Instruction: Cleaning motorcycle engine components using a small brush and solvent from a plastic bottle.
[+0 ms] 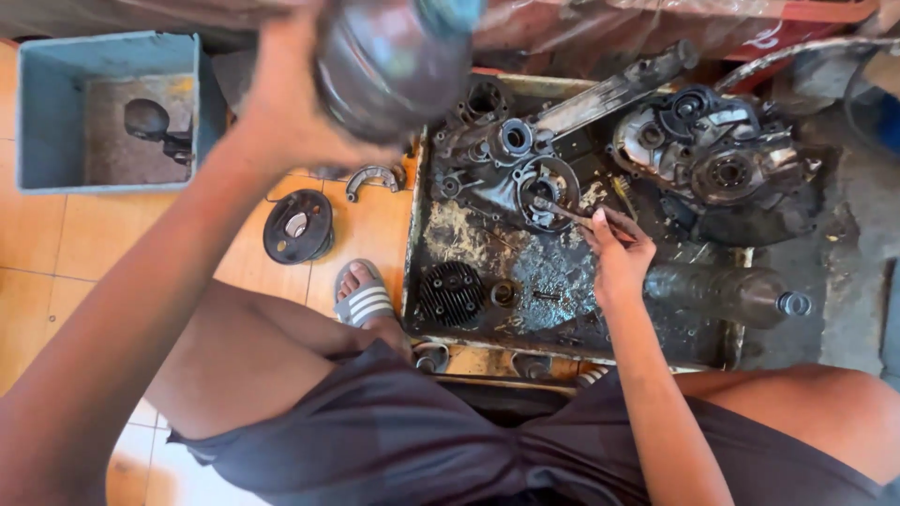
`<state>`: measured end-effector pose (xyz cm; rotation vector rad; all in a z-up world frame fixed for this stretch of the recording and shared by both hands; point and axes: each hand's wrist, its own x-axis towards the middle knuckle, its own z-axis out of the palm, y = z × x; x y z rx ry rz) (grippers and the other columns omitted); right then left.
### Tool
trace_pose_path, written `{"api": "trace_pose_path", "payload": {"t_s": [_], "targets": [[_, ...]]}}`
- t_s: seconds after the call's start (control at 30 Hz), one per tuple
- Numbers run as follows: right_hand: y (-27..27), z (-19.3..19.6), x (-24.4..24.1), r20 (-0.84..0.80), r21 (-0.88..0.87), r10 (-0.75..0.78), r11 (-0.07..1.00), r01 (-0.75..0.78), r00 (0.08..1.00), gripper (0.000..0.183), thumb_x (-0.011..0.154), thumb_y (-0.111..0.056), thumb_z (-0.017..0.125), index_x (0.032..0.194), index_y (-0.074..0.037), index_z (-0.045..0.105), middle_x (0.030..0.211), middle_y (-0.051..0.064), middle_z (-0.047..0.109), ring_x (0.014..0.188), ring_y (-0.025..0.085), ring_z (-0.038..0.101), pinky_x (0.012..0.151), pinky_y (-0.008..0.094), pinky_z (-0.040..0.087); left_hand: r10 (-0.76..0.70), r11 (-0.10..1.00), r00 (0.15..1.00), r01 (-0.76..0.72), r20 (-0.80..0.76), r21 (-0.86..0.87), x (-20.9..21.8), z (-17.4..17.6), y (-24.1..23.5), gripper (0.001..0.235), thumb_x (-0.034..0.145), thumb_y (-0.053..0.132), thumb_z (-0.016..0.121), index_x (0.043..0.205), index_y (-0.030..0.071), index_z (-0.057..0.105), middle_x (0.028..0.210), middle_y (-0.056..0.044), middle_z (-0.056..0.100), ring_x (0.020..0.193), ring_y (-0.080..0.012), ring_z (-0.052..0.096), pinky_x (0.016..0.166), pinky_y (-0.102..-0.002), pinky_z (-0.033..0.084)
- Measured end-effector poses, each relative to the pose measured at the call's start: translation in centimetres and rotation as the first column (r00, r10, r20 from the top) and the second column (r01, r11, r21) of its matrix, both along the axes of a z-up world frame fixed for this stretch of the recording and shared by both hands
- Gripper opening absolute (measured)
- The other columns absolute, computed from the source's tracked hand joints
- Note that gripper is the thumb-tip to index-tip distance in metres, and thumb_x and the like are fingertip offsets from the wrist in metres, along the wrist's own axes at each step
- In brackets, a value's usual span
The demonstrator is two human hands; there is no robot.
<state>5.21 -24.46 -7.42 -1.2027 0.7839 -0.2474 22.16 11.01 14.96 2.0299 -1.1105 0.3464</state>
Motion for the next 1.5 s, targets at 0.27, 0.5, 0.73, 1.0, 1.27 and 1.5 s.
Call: {"api": "trace_pose_path", "payload": {"t_s": [0.27, 0.5, 0.73, 1.0, 1.27, 1.5], "targets": [[-0.1, -1.1, -0.4, 0.091, -0.064, -0.087, 0.994, 0.093, 0.992, 0.012, 0.093, -0.004, 0.08, 0.104, 0.0, 0.075, 0.094, 0.02, 0.072, 0.09, 0.031, 0.076, 0.082, 0.044, 0.068, 0.329, 0.847, 0.873, -0.103, -0.361, 0.521, -1.9, -10.9, 2.9, 0.122, 0.034, 0.041, 0.096, 0.145, 0.024, 0.048, 0.109, -0.016, 0.074, 0.102, -0.0421, 0.072, 0.095, -0.052, 0.056], [0.6, -0.1, -0.4, 0.071, -0.117, -0.018, 0.993, 0.027, 0.997, 0.01, 0.093, -0.004, 0.079, 0.103, -0.002, 0.076, 0.092, 0.016, 0.073, 0.088, 0.023, 0.074, 0.082, 0.04, 0.068, 0.527, 0.554, 0.778, -0.011, -0.34, 0.833, -2.1, -14.4, 5.2, 0.13, 0.04, 0.051, 0.095, 0.153, 0.022, 0.038, 0.122, -0.02, 0.072, 0.117, -0.0416, 0.068, 0.109, -0.052, 0.049], [1.2, 0.4, -0.5, 0.063, -0.154, 0.02, 0.988, -0.01, 0.998, 0.01, 0.094, -0.004, 0.079, 0.103, -0.003, 0.077, 0.092, 0.015, 0.074, 0.087, 0.02, 0.074, 0.082, 0.037, 0.068, 0.545, 0.336, 0.79, 0.101, -0.281, 0.936, -2.3, -15.2, 5.2, 0.138, 0.047, 0.059, 0.095, 0.162, 0.019, 0.029, 0.123, -0.017, 0.073, 0.125, -0.0367, 0.064, 0.113, -0.048, 0.046], [1.2, 0.4, -0.6, 0.067, -0.173, 0.053, 0.984, -0.041, 0.996, 0.01, 0.095, -0.004, 0.077, 0.105, -0.001, 0.076, 0.092, 0.017, 0.074, 0.087, 0.021, 0.074, 0.082, 0.038, 0.068, 0.516, 0.311, 0.833, 0.036, -0.201, 0.95, -2.1, -14.2, 3.9, 0.13, 0.046, 0.054, 0.094, 0.158, 0.018, 0.038, 0.115, -0.018, 0.075, 0.118, -0.0373, 0.068, 0.108, -0.048, 0.05], [0.9, 0.6, -0.7, 0.066, -0.168, 0.057, 0.985, -0.045, 0.996, 0.011, 0.096, -0.004, 0.077, 0.106, 0.0, 0.076, 0.094, 0.018, 0.074, 0.089, 0.021, 0.073, 0.083, 0.038, 0.067, 0.514, 0.25, 0.844, 0.022, -0.152, 0.968, -0.8, -13.5, 3.0, 0.125, 0.05, 0.053, 0.094, 0.159, 0.024, 0.038, 0.115, -0.017, 0.074, 0.113, -0.0372, 0.072, 0.101, -0.049, 0.055], [0.4, 0.2, -0.8, 0.067, -0.186, 0.069, 0.981, -0.056, 0.995, 0.01, 0.096, -0.004, 0.077, 0.106, 0.0, 0.076, 0.094, 0.018, 0.074, 0.09, 0.023, 0.073, 0.083, 0.038, 0.067, 0.483, 0.249, 0.87, -0.03, -0.098, 0.968, 0.4, -13.6, 3.4, 0.119, 0.05, 0.043, 0.095, 0.156, 0.023, 0.045, 0.11, -0.019, 0.074, 0.103, -0.0423, 0.075, 0.09, -0.052, 0.062]]}}
